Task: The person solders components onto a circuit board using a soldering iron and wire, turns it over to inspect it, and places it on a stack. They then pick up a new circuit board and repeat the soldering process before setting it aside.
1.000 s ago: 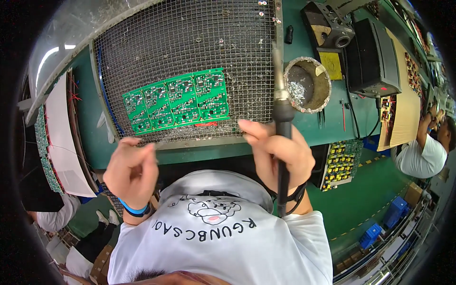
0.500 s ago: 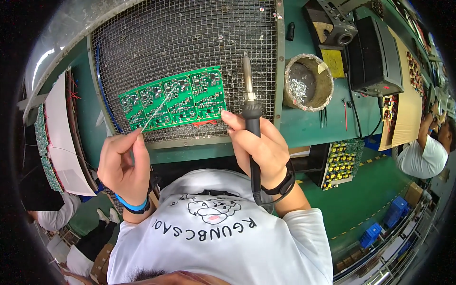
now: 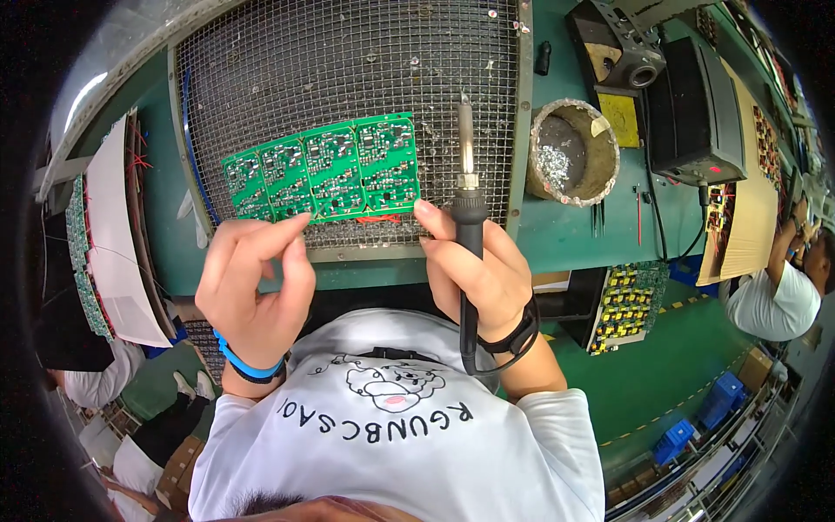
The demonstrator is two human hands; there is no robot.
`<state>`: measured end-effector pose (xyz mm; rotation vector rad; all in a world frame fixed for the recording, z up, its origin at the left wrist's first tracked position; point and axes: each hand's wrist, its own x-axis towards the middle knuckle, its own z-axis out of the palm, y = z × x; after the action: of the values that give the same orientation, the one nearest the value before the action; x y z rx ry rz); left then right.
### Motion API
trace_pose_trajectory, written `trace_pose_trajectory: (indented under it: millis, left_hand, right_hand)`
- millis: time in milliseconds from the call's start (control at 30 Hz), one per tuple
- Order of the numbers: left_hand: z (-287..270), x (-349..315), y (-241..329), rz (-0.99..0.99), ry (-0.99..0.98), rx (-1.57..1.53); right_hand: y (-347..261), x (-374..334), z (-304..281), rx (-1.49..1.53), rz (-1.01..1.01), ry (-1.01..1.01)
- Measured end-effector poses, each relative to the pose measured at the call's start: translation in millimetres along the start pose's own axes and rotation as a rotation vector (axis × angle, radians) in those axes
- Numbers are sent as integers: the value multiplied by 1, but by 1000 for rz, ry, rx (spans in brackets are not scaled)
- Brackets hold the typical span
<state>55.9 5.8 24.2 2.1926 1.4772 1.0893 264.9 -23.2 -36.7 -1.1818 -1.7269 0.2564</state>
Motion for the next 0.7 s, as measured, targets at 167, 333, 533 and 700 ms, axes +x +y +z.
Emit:
trace_pose_trajectory:
  millis: [167,333,533,700]
  left_hand:
    - [-3,0,-2,-17,71,80]
    - [-2,0,0,4,50,63]
    - [1,4,-1,67,45,34]
    - [-1,3,-4,35,94,95]
  right_hand:
    - [-2,1,-2,-17,5,-21]
    - [-3,1,-2,-24,8,-37]
    - [-2,0,-2,-30,3,-30]
    - [-2,0,-2,-32,2,-35]
